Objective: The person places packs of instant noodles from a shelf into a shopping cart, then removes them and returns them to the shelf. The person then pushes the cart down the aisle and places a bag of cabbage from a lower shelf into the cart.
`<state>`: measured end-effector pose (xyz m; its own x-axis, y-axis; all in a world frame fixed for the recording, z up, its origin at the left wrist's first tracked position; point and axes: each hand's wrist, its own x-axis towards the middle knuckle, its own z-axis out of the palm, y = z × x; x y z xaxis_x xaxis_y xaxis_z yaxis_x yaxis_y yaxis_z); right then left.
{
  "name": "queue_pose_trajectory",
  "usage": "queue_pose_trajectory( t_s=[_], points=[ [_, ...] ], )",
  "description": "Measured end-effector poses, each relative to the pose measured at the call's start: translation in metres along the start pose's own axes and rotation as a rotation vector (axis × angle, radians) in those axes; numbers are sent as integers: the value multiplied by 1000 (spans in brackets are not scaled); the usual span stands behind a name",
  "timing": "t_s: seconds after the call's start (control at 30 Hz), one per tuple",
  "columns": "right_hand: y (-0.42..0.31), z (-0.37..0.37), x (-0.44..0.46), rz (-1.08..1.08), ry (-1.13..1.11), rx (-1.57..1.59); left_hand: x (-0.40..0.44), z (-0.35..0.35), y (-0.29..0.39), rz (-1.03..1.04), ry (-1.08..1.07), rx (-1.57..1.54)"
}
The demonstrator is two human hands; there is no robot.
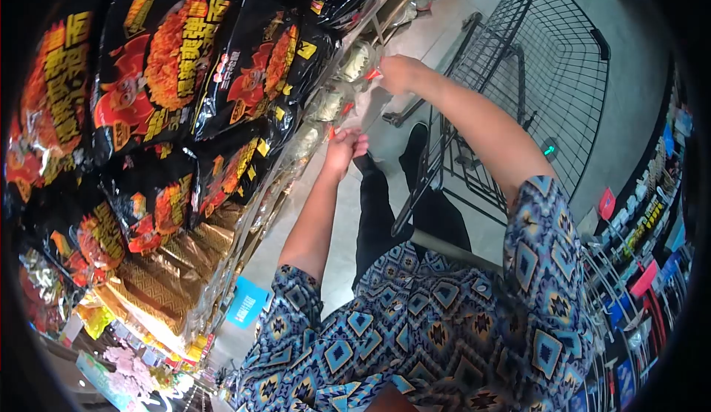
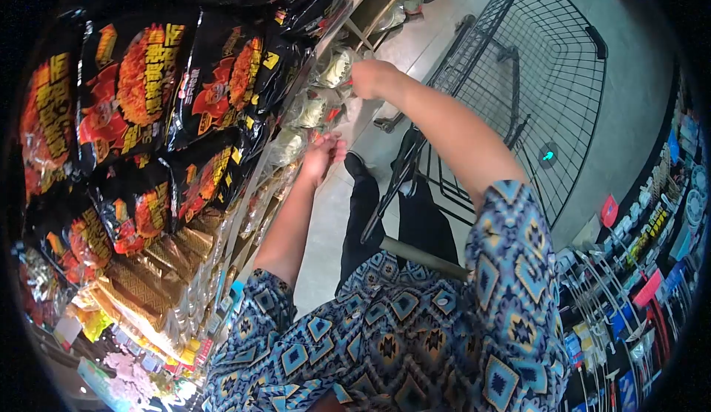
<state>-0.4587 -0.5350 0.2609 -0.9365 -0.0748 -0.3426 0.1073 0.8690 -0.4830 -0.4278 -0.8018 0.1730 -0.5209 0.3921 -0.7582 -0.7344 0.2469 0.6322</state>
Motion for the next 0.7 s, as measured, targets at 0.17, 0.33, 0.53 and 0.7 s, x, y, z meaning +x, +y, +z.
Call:
queue_pose_trajectory(
  t_s=[0.17, 0.33, 0.53, 0.7],
  points=[
    [7, 27, 68, 162, -47, -2, 35, 19, 26, 96, -57, -247],
    [-15, 42, 75, 426, 428, 238, 57, 20, 38, 103, -96, -439],
    [3, 37, 91, 399, 294, 315, 82, 23, 41, 115, -31, -486],
    [29, 59, 106, 390, 24, 161, 80, 26, 43, 150, -28, -455]
  ],
)
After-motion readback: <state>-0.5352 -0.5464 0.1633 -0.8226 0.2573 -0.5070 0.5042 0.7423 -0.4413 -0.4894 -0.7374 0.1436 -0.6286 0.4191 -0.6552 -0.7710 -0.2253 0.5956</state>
